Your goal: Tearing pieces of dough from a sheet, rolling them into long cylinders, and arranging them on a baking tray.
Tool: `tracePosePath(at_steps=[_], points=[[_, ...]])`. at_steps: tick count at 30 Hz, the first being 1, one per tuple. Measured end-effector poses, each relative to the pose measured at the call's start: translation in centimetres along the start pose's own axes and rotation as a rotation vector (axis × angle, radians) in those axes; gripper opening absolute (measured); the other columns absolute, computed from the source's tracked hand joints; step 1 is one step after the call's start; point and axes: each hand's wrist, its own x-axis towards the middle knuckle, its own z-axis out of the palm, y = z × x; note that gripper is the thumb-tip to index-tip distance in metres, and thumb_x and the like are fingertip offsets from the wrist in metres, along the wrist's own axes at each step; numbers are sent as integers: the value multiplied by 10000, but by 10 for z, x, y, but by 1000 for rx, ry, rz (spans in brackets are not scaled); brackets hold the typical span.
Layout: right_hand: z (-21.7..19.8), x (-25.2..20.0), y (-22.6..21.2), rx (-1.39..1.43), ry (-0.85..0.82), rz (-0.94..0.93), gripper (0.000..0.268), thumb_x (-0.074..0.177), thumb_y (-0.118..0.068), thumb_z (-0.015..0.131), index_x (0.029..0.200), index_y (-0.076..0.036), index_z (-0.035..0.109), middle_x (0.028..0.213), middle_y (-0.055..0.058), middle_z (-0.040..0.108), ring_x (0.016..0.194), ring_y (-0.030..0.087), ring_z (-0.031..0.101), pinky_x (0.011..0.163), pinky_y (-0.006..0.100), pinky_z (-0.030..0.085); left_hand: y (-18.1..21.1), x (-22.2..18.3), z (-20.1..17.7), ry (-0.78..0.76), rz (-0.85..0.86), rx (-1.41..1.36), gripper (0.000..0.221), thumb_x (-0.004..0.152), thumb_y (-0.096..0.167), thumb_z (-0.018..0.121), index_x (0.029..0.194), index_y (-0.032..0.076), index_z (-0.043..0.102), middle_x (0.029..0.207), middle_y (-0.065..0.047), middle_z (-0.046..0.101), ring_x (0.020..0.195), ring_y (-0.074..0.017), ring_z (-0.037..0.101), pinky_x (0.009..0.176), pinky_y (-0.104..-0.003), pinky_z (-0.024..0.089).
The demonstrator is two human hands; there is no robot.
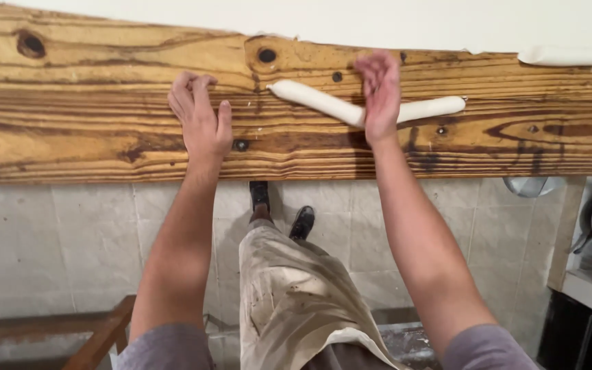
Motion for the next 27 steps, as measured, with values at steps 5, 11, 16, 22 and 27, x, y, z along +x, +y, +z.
tracePosePath(at_steps=[5,11,16,22,27], points=[[-1,-46,-3,-48,5,46,530,1051,-474,414,1350,-39,463,1326,140,592,1285,255,578,1176,354,460,2,0,-2,11,-37,-17,508,1084,442,326,1189,8,567,1286,-160,374,1133,-317,383,1004,-494,323],[17,9,4,-363,-10,-287,595,1064,-504,455,1431,-39,391,1389,173,538,1294,292,567,1156,444,457,-5,14,0,20,-35,-84,416,1028,297,426,1206,-45,583,1292,-218,379,1191,-351,381,1075,-518,305],[17,59,12,-529,61,-450,570,1055,-490,420,1435,-66,393,1433,153,516,1492,298,382,1303,507,300,-7,7,2,31,-21,-72,573,1096,465,293,1223,-11,587,1283,-176,375,1086,-320,408,1014,-479,319],[10,41,9,-206,113,-278,486,1089,-440,463,1481,-170,360,1483,131,490,1463,278,447,1286,589,331,-5,3,-1,45,-39,-96,546,1081,468,296,1188,11,574,1258,-160,391,1130,-314,393,1008,-476,311],[-22,-65,36,145,149,177,553,1135,-316,415,1625,-260,163,1645,151,407,1595,240,258,1317,449,72,-37,-8,12,-1,-3,-143,540,1054,548,350,1248,83,546,1254,-153,389,1135,-370,384,1108,-449,218]])
